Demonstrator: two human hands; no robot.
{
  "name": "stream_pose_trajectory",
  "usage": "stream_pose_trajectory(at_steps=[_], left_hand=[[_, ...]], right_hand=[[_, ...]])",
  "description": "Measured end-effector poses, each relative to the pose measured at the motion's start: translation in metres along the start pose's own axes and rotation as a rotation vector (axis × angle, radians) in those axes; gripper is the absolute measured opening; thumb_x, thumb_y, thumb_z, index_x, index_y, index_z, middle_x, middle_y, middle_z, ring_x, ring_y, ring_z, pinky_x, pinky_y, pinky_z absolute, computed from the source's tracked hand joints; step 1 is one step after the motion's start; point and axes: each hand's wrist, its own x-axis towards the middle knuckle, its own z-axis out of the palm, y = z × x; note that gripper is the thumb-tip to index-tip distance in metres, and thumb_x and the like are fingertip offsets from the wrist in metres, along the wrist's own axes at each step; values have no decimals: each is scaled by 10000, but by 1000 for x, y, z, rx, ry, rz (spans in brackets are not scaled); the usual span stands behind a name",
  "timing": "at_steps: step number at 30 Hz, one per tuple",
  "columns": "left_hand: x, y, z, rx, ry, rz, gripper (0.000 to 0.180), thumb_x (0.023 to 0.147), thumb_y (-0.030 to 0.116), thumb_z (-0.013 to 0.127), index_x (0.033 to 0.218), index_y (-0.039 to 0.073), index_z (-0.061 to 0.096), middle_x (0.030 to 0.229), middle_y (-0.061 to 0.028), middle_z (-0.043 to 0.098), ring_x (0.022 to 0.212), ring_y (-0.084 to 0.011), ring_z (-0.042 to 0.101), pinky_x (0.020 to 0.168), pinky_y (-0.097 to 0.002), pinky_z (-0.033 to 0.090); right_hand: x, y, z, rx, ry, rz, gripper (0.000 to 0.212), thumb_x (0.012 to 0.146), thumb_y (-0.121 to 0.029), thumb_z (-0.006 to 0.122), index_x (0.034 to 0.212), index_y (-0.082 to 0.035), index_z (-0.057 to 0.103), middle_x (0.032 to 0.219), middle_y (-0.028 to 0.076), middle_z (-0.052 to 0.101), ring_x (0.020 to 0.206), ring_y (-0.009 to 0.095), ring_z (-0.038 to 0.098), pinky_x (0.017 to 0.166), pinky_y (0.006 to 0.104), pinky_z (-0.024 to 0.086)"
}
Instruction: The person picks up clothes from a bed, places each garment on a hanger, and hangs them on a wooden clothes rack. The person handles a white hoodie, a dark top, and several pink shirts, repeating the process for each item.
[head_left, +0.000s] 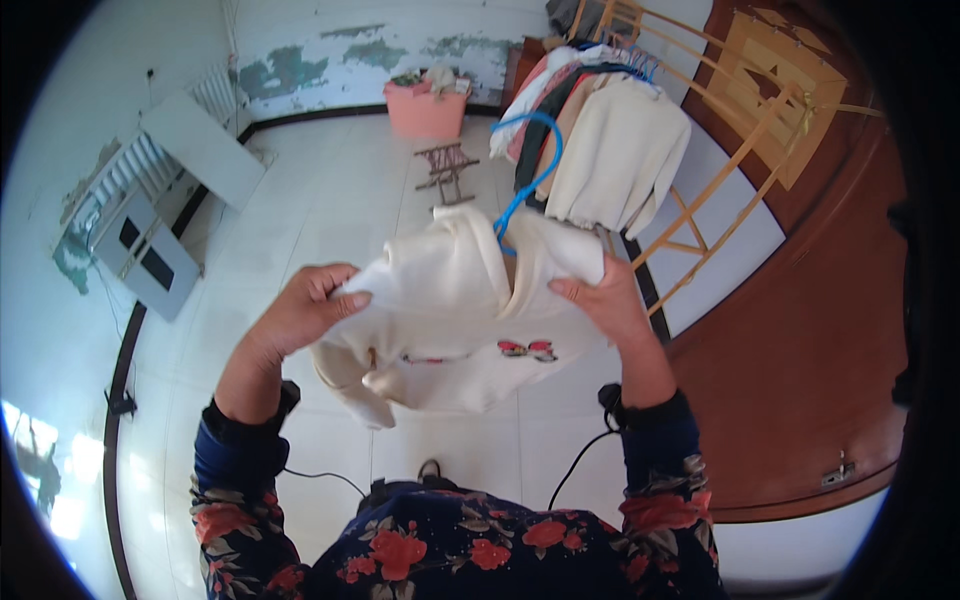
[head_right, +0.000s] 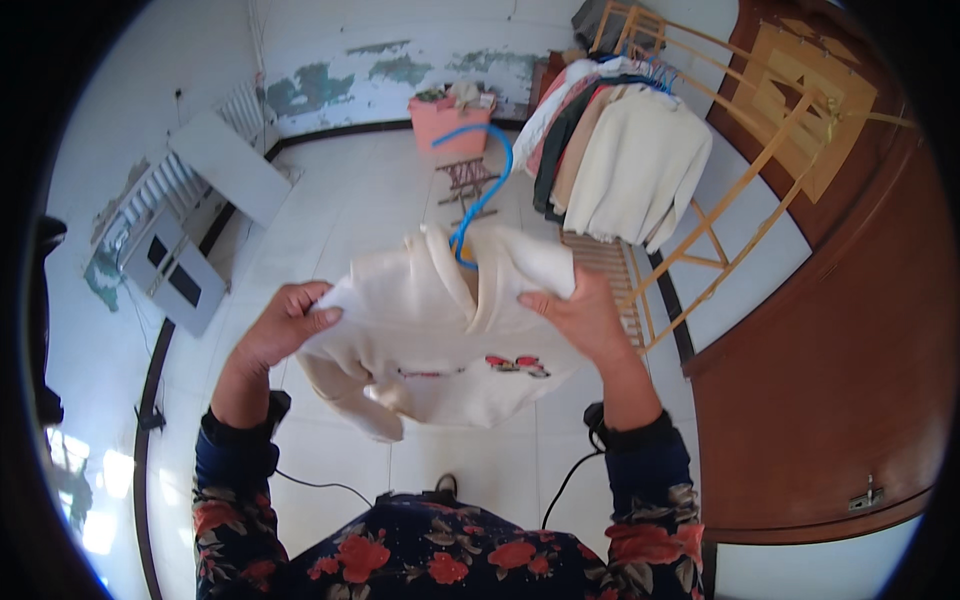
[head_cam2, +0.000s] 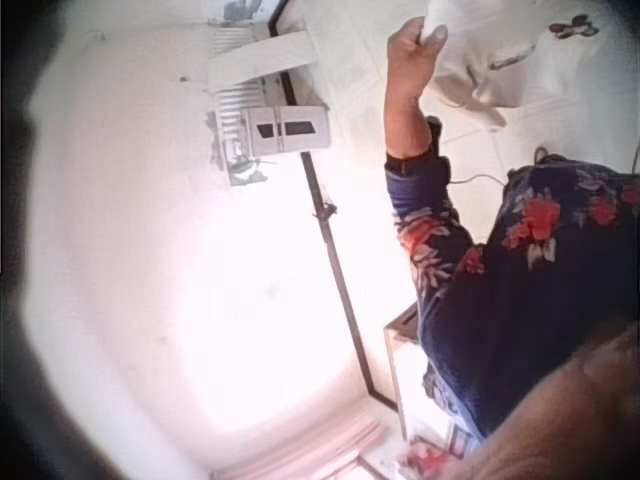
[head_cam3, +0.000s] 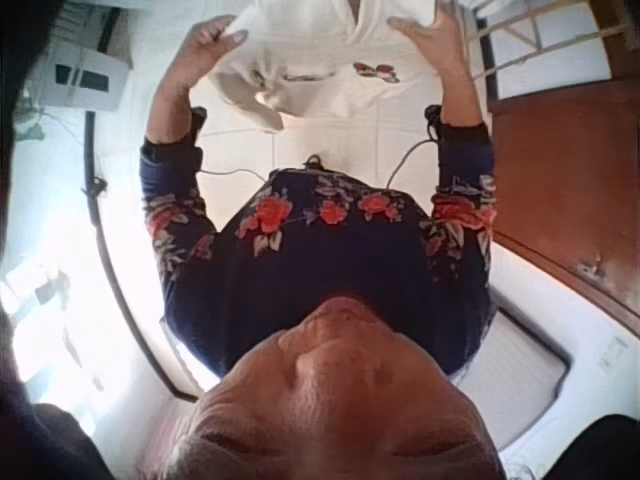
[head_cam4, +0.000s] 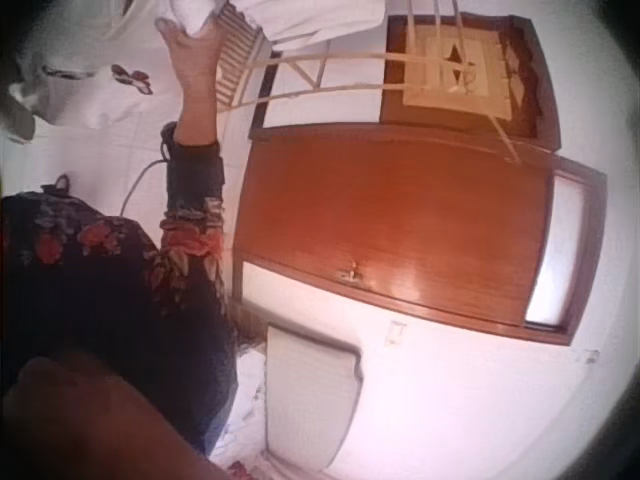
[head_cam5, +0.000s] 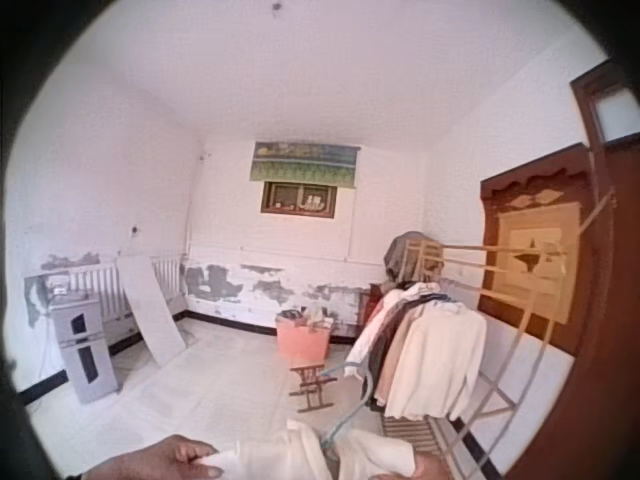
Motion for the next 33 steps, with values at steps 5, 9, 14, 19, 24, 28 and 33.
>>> stream_pose_trajectory(at_steps=[5, 9, 14, 19, 24, 28, 33], left_hand=[[79, 2, 6, -37, -49, 27, 148, 793, 130, 585, 859, -3, 584, 712, 39, 543, 686, -35, 452, 633, -195, 399], [134, 2, 29, -109, -23, 105, 103, 784, 74, 586, 848, -6, 597, 716, 39, 556, 681, -31, 460, 627, -191, 399], [229, 12, 57, 7, 12, 227, 107, 776, 57, 591, 864, -1, 609, 753, 18, 589, 698, -43, 492, 656, -198, 412], [315, 27, 72, -44, 76, 141, 110, 774, 57, 592, 864, -3, 612, 751, 9, 593, 702, -49, 496, 663, -205, 413], [376, 26, 71, -58, 111, 169, 107, 780, 57, 583, 862, -7, 608, 764, 3, 592, 711, -57, 506, 667, -211, 416], [439, 26, 68, -130, 47, 119, 131, 796, 64, 563, 899, -12, 588, 790, -10, 592, 718, -63, 513, 667, -213, 422], [549, 14, 79, -305, -122, 52, 145, 813, 94, 537, 902, -15, 576, 823, -26, 588, 731, -72, 516, 673, -221, 430]], right_hand=[[35, 47, -17, 96, 73, 38, 347, 701, -43, 681, 1016, 22, 551, 914, 20, 592, 809, 65, 508, 723, 223, 443], [58, 81, -46, 235, 130, 104, 342, 703, -27, 673, 1021, 15, 555, 910, 23, 596, 827, 77, 525, 730, 227, 455], [109, 135, -101, 208, 188, 140, 348, 700, -7, 666, 1030, 13, 557, 928, 32, 597, 834, 85, 539, 740, 227, 459], [183, 177, -148, 135, 231, 110, 376, 683, -44, 689, 1035, -2, 563, 922, 34, 612, 822, 90, 554, 738, 236, 456], [245, 219, -168, 79, 291, 95, 375, 674, -70, 702, 1021, -14, 573, 897, 37, 621, 813, 100, 563, 724, 242, 456], [290, 255, -190, 152, 335, 133, 355, 678, -61, 696, 1007, -7, 575, 894, 41, 619, 804, 101, 563, 719, 240, 456], [346, 315, -236, 221, 409, 76, 329, 681, -16, 678, 993, 6, 574, 891, 38, 615, 792, 96, 559, 720, 232, 454]])
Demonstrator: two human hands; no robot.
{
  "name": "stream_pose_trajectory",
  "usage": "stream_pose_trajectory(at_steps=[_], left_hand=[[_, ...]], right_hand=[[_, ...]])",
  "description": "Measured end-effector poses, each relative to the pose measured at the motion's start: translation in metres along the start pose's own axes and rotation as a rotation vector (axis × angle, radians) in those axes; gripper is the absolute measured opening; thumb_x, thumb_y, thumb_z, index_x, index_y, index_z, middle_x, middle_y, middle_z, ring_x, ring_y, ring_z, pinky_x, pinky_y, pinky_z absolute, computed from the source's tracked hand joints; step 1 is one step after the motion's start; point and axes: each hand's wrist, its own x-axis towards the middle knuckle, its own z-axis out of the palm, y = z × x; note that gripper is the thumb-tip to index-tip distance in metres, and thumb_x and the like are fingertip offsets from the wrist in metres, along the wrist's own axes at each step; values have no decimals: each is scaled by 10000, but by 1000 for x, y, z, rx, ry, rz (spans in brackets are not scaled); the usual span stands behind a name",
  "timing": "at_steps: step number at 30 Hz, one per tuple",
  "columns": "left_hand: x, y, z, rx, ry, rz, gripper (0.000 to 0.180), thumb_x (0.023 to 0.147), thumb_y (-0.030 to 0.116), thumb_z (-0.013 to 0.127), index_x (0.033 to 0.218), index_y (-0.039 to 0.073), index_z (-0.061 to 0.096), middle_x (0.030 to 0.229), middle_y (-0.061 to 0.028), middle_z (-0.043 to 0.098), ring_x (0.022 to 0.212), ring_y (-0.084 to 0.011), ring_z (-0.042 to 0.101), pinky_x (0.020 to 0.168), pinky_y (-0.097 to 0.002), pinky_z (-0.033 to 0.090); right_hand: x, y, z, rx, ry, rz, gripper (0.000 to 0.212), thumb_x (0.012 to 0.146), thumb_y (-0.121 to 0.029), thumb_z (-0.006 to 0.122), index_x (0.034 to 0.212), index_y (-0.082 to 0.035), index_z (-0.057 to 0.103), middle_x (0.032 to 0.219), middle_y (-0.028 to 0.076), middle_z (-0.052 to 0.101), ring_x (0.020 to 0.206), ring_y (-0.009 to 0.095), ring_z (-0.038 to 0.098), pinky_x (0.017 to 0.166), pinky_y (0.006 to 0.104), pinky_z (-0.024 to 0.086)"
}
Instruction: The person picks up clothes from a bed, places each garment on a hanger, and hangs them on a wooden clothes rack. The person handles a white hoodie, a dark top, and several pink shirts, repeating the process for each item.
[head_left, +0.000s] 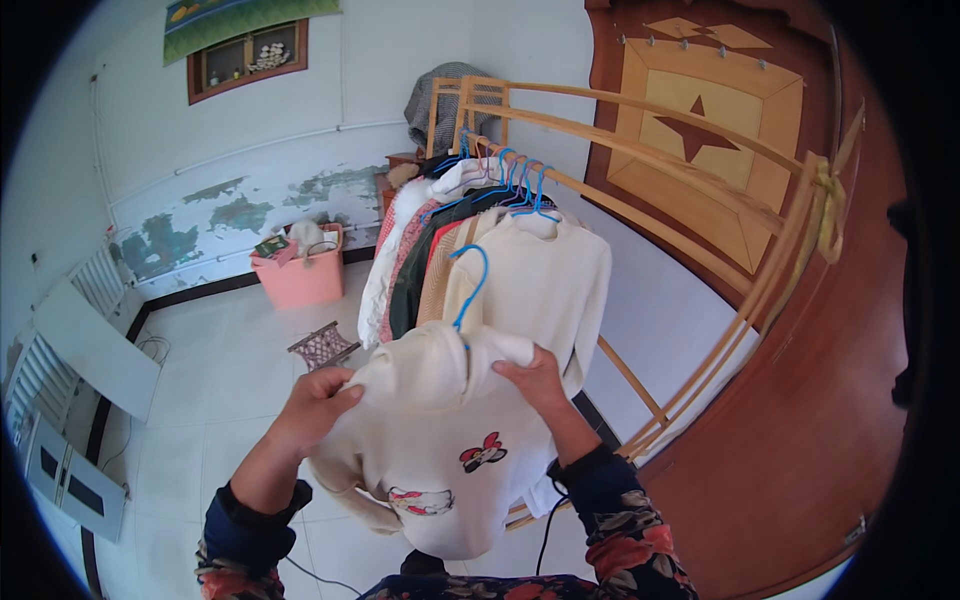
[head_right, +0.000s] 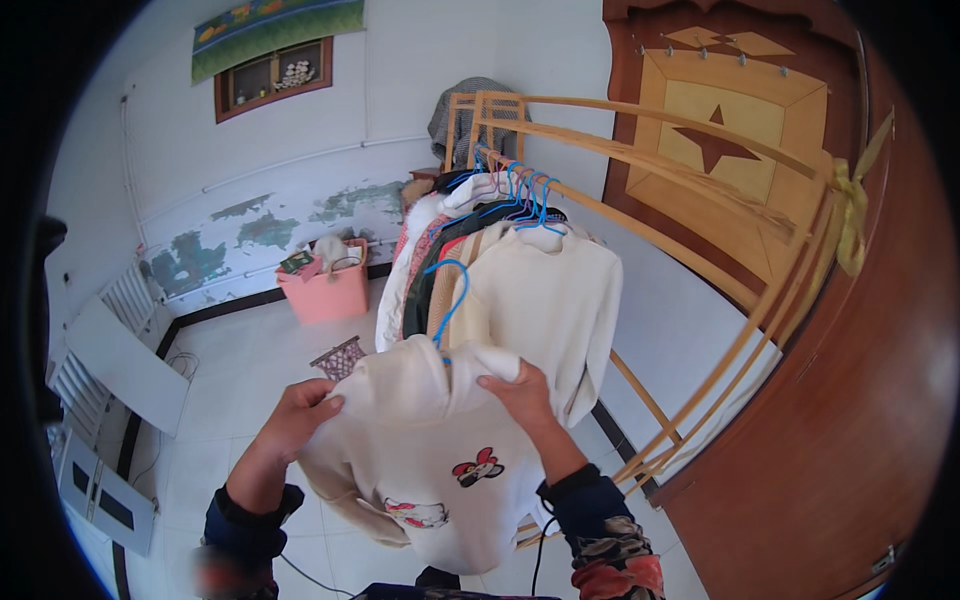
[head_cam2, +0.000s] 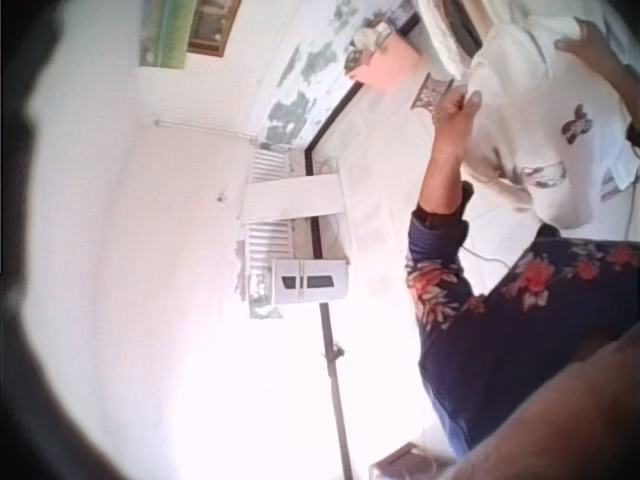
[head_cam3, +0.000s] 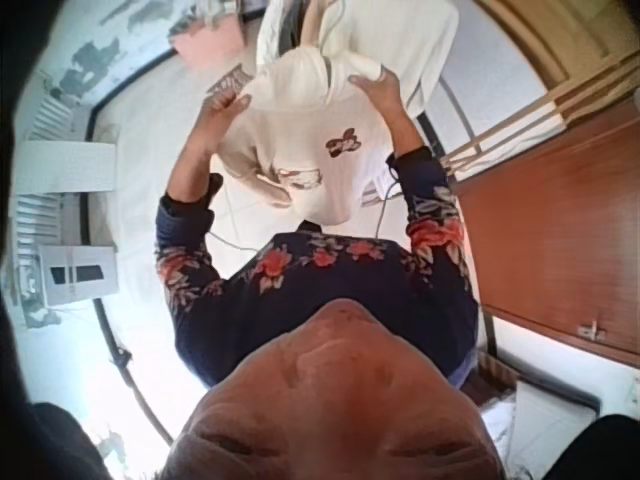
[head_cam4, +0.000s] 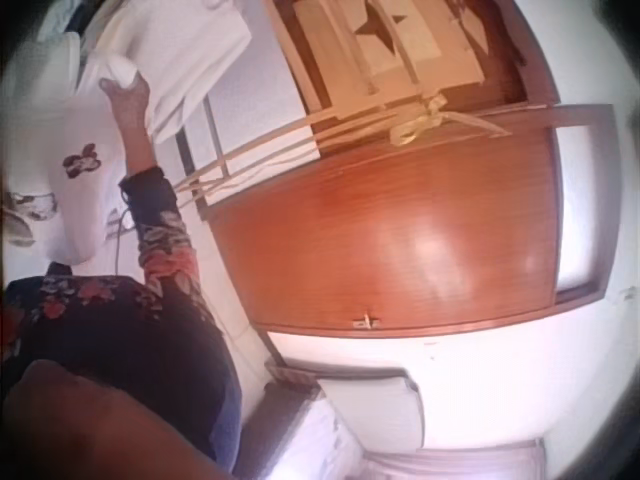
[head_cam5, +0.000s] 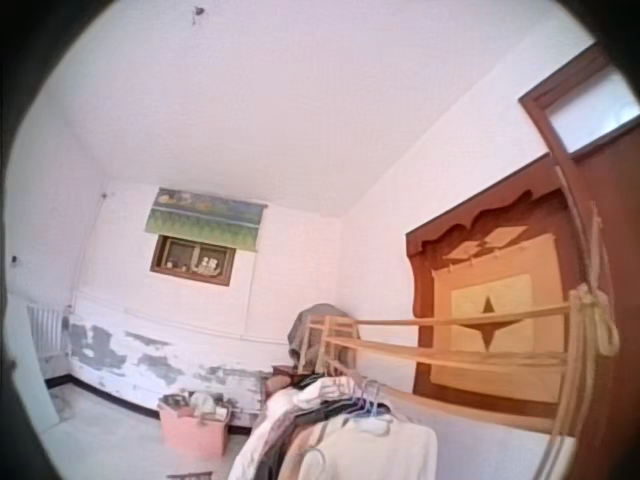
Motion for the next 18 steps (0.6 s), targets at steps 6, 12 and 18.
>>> stream_pose_trajectory(at_steps=[6, 12, 18], left_hand=[[166, -23, 23, 355, -189, 161, 206, 759, 147, 583, 889, -13, 574, 718, -22, 561, 641, -74, 479, 573, -247, 397], [284, -36, 97, 252, -409, 42, 200, 744, 148, 611, 872, -3, 587, 739, -17, 558, 667, -80, 494, 587, -236, 402], [347, -33, 140, 262, -354, 196, 185, 725, 100, 631, 875, -3, 601, 731, -22, 570, 654, -82, 502, 587, -228, 409]], right_hand=[[66, 35, -71, -516, 339, 143, 376, 649, -105, 704, 984, 9, 576, 865, 57, 615, 762, 114, 561, 680, 258, 460], [73, 51, -144, -541, 694, 284, 384, 644, -124, 703, 971, 29, 572, 834, 68, 609, 727, 134, 550, 673, 270, 455], [107, 35, -196, -542, 774, 183, 398, 656, -121, 702, 991, 38, 556, 872, 77, 603, 743, 146, 554, 690, 277, 454]])
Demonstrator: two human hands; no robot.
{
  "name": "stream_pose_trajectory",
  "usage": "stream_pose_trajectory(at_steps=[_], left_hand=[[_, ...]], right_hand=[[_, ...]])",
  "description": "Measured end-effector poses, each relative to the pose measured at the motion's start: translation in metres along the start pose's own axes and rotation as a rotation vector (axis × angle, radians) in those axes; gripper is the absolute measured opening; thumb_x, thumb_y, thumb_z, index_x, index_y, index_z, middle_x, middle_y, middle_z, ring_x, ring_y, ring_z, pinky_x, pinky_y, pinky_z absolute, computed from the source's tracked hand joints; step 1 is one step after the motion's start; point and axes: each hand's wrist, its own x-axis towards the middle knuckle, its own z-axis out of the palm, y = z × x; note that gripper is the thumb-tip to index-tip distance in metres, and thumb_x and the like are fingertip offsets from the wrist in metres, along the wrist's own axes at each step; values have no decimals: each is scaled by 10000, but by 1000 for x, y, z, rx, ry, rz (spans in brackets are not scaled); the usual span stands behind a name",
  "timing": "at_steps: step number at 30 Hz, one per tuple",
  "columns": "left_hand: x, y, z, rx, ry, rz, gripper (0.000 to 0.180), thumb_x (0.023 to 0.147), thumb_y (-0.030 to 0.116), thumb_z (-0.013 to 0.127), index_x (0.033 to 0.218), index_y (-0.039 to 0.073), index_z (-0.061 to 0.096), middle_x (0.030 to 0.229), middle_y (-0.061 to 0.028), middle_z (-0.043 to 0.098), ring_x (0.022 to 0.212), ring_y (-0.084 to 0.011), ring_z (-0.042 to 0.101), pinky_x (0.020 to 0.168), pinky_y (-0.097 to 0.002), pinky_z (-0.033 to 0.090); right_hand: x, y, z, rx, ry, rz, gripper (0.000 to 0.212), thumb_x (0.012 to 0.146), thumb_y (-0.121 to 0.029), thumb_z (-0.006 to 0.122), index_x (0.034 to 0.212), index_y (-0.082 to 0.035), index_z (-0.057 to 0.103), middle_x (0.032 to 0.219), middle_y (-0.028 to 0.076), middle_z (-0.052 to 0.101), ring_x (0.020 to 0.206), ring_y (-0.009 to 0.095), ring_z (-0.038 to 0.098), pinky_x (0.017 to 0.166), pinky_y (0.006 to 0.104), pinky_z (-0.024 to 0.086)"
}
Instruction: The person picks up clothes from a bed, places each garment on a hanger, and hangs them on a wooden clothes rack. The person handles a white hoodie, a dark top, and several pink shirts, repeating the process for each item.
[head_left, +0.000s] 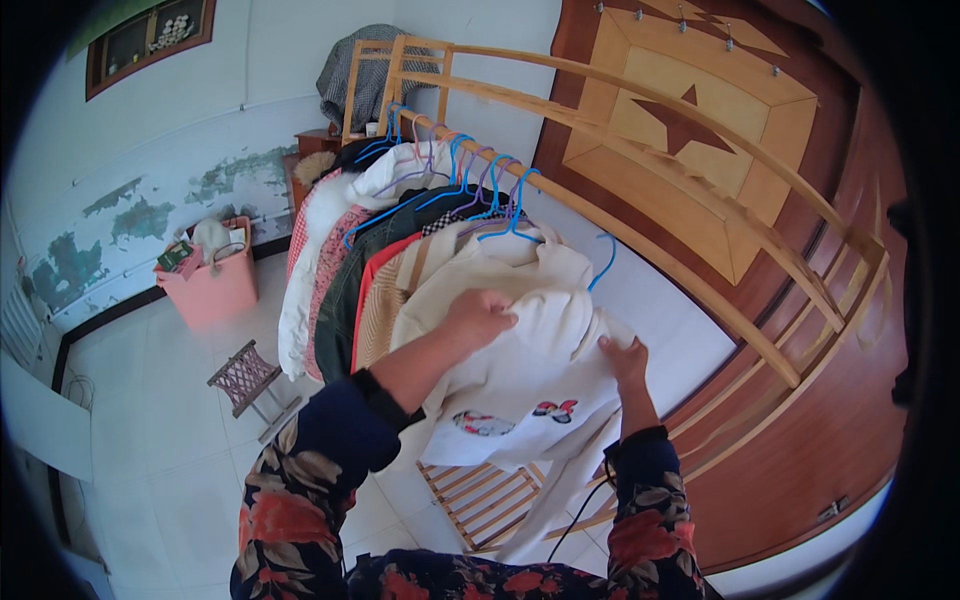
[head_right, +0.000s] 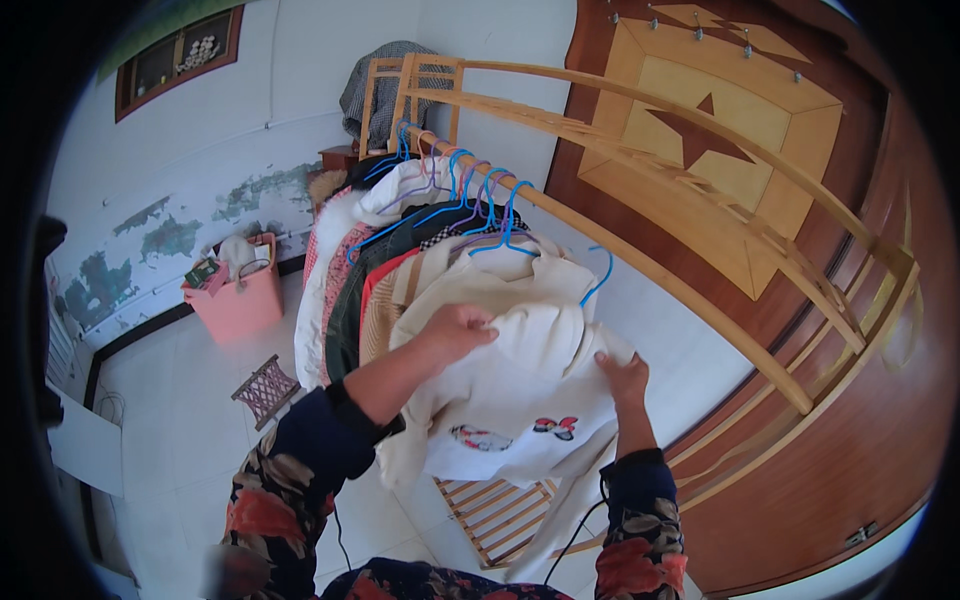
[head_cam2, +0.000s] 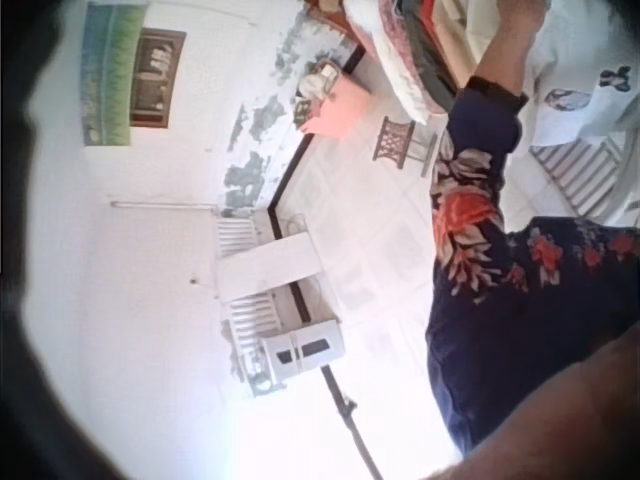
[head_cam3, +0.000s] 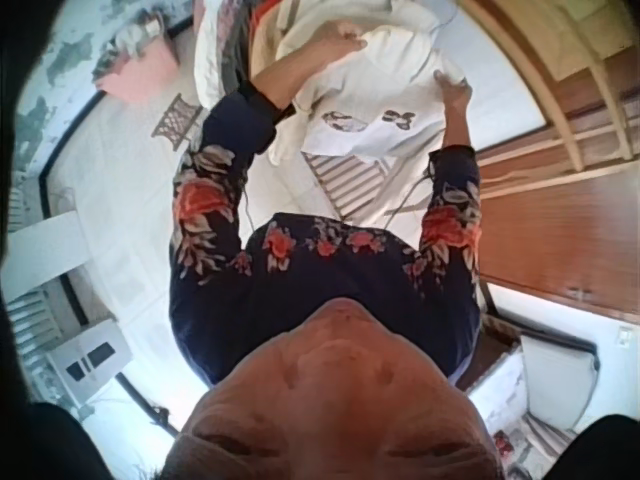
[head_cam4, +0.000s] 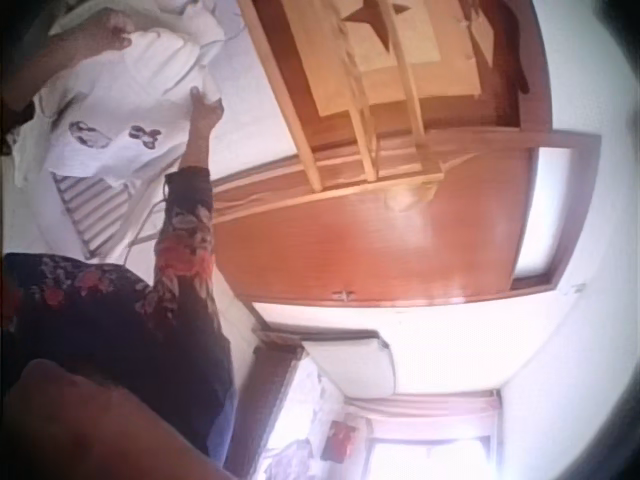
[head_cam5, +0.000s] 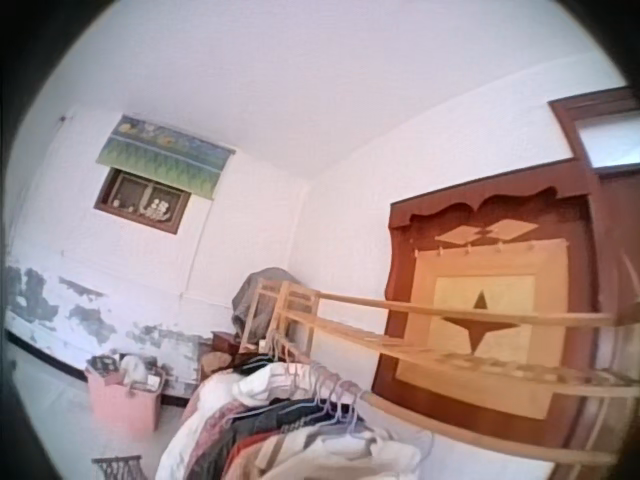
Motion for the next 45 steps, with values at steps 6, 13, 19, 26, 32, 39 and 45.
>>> stream_pose_trajectory(at_steps=[6, 13, 19, 26, 32, 39, 45], left_hand=[[38, 12, -1, -118, 49, 87, 191, 736, 82, 621, 906, -3, 602, 733, -7, 574, 644, -59, 498, 576, -204, 405], [34, -22, -44, -324, 144, 40, 165, 745, 113, 616, 847, -11, 580, 654, 17, 528, 585, -47, 450, 512, -214, 373], [13, -59, -45, -422, 207, 109, 161, 801, 101, 566, 925, 6, 530, 670, 37, 487, 603, -31, 413, 545, -183, 348], [29, -70, -52, -340, 219, 134, 166, 803, 92, 553, 947, 15, 523, 688, 28, 491, 617, -33, 413, 562, -183, 359], [26, -79, -49, -103, 259, 104, 218, 766, 117, 588, 953, 21, 533, 691, -38, 524, 630, -84, 473, 587, -225, 402], [36, -102, -53, -37, 250, 244, 249, 768, 152, 592, 962, 11, 525, 770, -97, 565, 693, -141, 535, 652, -253, 427], [34, -103, -55, 336, 258, 186, 341, 799, 229, 551, 1015, -29, 497, 900, -221, 567, 858, -329, 557, 739, -357, 425]], right_hand=[[39, -36, -2, 17, 13, -101, 355, 663, -98, 704, 971, 17, 569, 858, 73, 608, 731, 132, 558, 679, 269, 464], [87, -47, 65, 239, -175, -283, 347, 661, -94, 718, 961, 9, 576, 837, 39, 609, 724, 108, 549, 666, 256, 463], [98, -40, 131, 36, -147, -345, 359, 647, -79, 709, 979, -28, 582, 850, 65, 628, 724, 147, 573, 690, 259, 453], [117, -36, 159, 38, -109, -461, 332, 661, -67, 691, 970, -22, 576, 845, 74, 624, 763, 184, 583, 712, 274, 449], [101, -26, 149, 50, -90, -397, 417, 664, -88, 691, 1043, -23, 531, 925, 82, 598, 836, 191, 567, 751, 277, 438], [69, -26, 135, -410, 194, -383, 566, 660, -166, 686, 1116, 37, 419, 1174, 220, 410, 1104, 341, 390, 931, 364, 326], [-31, -32, 68, -469, 51, -325, 491, 693, -137, 651, 1117, -4, 443, 1130, 212, 456, 1070, 328, 433, 900, 365, 361]])
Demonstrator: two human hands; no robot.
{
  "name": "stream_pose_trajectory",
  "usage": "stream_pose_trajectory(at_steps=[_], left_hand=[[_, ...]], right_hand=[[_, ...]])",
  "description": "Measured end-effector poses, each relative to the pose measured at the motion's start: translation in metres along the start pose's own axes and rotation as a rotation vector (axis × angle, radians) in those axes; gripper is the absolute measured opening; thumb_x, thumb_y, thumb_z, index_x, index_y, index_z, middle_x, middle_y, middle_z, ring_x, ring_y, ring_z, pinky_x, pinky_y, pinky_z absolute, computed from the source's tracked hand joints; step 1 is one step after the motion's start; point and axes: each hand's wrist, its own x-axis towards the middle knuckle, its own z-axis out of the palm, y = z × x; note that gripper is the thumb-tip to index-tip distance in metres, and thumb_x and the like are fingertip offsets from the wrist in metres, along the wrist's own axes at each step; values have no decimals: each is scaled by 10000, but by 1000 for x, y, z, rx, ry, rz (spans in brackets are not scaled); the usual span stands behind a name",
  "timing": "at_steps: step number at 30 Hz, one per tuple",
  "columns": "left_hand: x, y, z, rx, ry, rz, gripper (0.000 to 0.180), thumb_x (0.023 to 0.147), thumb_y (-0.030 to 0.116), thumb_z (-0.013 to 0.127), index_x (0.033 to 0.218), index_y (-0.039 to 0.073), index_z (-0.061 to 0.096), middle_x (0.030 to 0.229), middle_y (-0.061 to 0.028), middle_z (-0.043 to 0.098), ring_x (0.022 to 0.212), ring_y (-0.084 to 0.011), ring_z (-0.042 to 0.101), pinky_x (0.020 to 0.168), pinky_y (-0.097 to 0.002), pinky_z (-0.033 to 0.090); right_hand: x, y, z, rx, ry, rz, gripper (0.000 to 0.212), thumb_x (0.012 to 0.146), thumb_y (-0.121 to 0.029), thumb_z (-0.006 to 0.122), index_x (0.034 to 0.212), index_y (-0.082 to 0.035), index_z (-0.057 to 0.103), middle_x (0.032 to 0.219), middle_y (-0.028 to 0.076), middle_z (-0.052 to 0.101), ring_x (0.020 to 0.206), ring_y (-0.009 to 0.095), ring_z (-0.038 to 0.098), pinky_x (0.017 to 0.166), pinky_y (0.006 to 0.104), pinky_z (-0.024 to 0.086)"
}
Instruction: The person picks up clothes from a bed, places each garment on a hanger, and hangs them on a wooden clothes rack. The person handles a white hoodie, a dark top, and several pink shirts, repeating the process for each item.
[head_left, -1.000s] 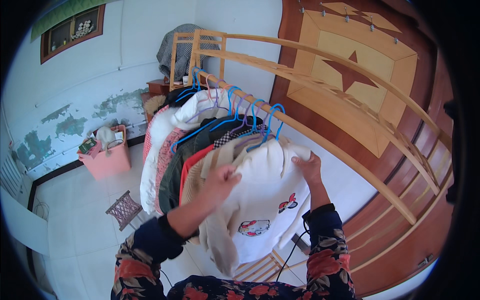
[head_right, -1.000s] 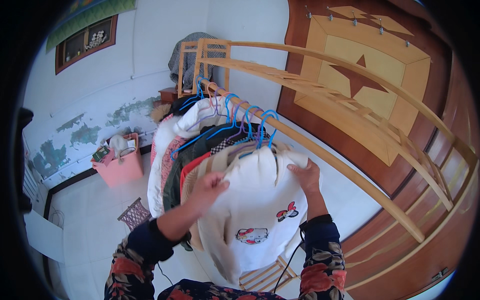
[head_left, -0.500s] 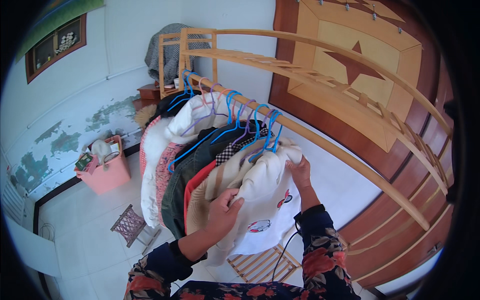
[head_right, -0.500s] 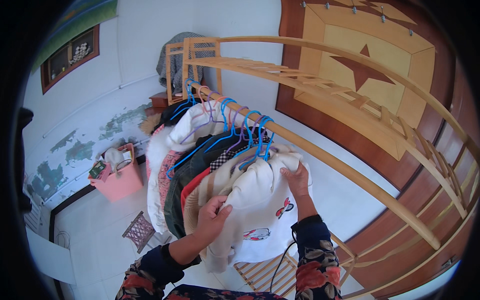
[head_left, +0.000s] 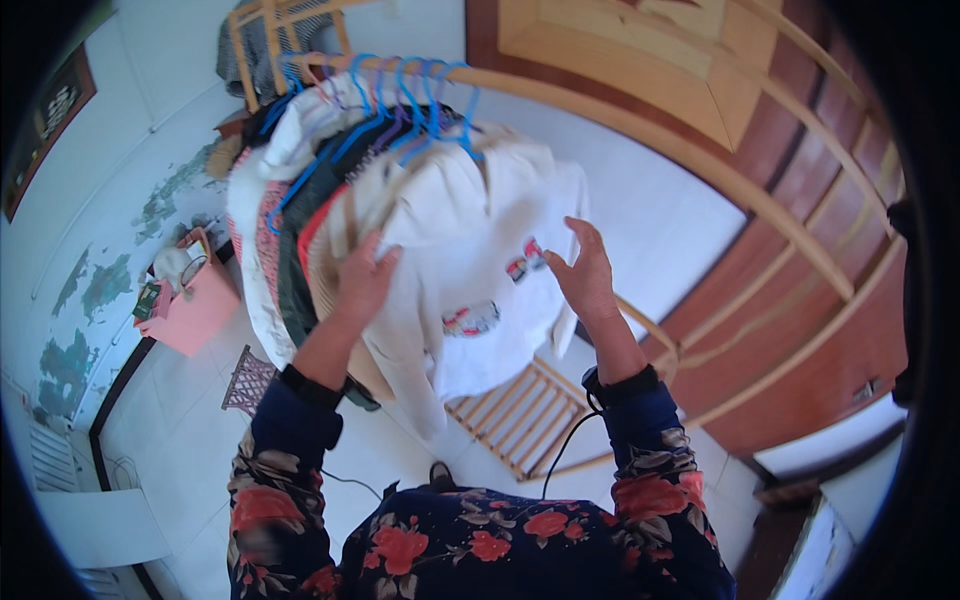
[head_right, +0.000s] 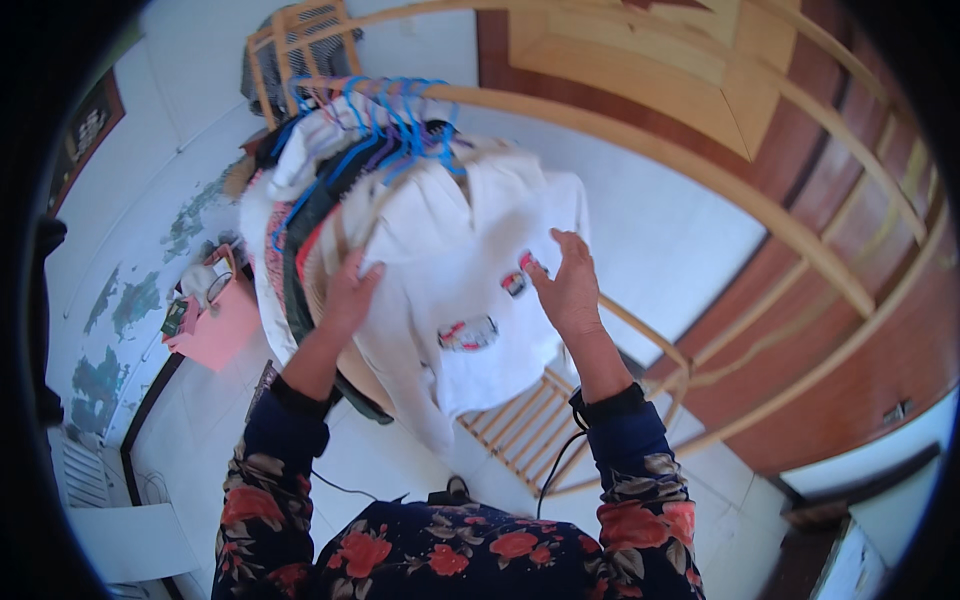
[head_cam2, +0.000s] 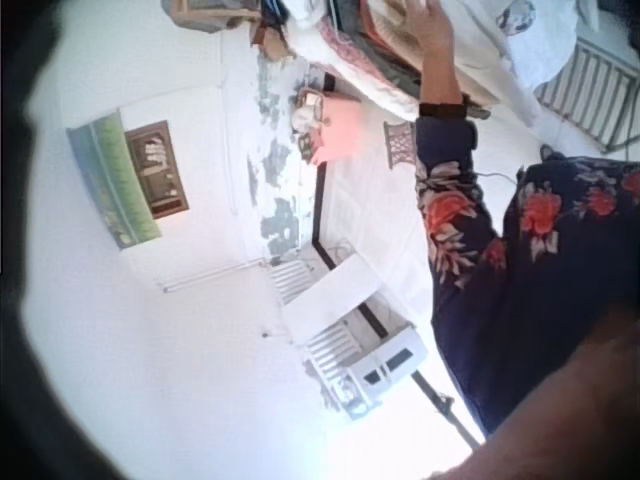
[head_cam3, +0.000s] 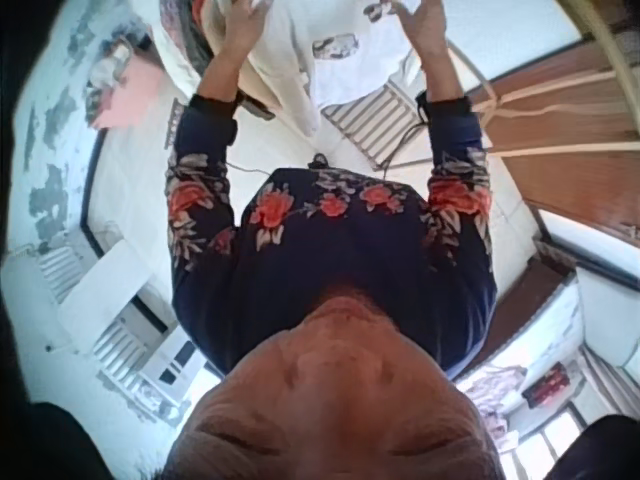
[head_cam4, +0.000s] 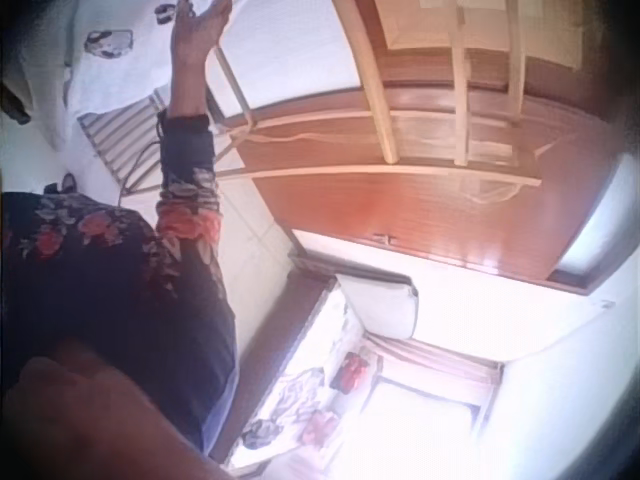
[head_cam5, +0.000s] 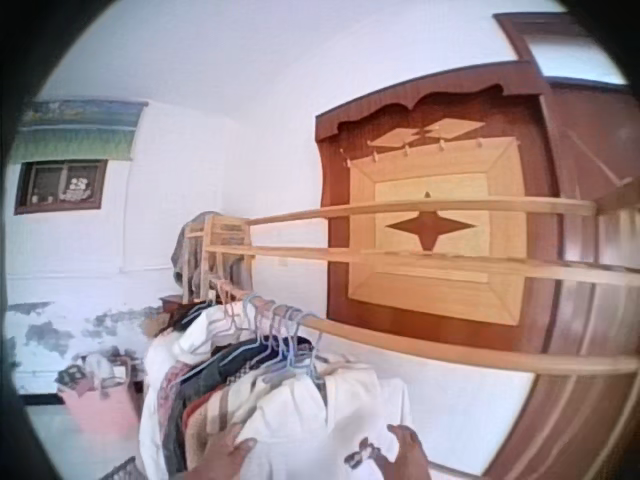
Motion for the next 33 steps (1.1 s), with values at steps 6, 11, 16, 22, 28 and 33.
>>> stream_pose_trajectory(at_steps=[6, 11, 16, 22, 28, 33], left_hand=[[-16, 0, 11, 197, 47, 152, 262, 842, 221, 465, 978, -2, 478, 841, -248, 544, 812, -407, 515, 687, -427, 403], [-19, -4, 27, 174, 154, 218, 228, 850, 218, 447, 921, 5, 489, 804, -232, 543, 776, -410, 503, 668, -427, 399], [-5, -11, 14, 368, 78, 99, 403, 828, 256, 490, 1141, 12, 416, 1087, -246, 482, 982, -374, 482, 833, -397, 386], [-52, 41, 19, 311, 376, 581, 665, 685, 286, 671, 1209, 6, 371, 1197, -181, 418, 1104, -315, 412, 922, -377, 342], [-259, 127, 99, -449, -722, 768, 107, 753, 42, 545, 853, 14, 574, 812, -122, 595, 769, -257, 573, 711, -345, 453], [-420, 210, 112, -380, -1505, 1062, 178, 698, 103, 576, 876, 94, 590, 688, -68, 595, 640, -244, 576, 582, -319, 461]], right_hand=[[-122, 2, -96, 256, -315, 184, 297, 745, -76, 610, 1034, -56, 547, 929, 61, 595, 832, 154, 560, 743, 276, 438], [-223, -6, -188, 272, -137, 269, 227, 748, 17, 577, 975, 7, 569, 863, 77, 604, 781, 132, 580, 691, 233, 460], [-342, -26, -255, 263, 294, 564, 201, 772, 35, 541, 968, 0, 564, 811, 57, 596, 749, 114, 562, 667, 228, 461], [-499, -67, -283, 149, 588, 994, 230, 764, 32, 516, 993, 24, 541, 777, 65, 582, 723, 116, 560, 666, 239, 472], [-605, -124, -301, 47, 618, 1284, 242, 781, -89, 555, 1013, -21, 550, 725, 43, 592, 647, 107, 544, 596, 244, 449], [-702, -175, -330, -27, 767, 1350, 255, 777, -116, 572, 1015, -29, 551, 728, 48, 599, 652, 111, 552, 597, 247, 453]])
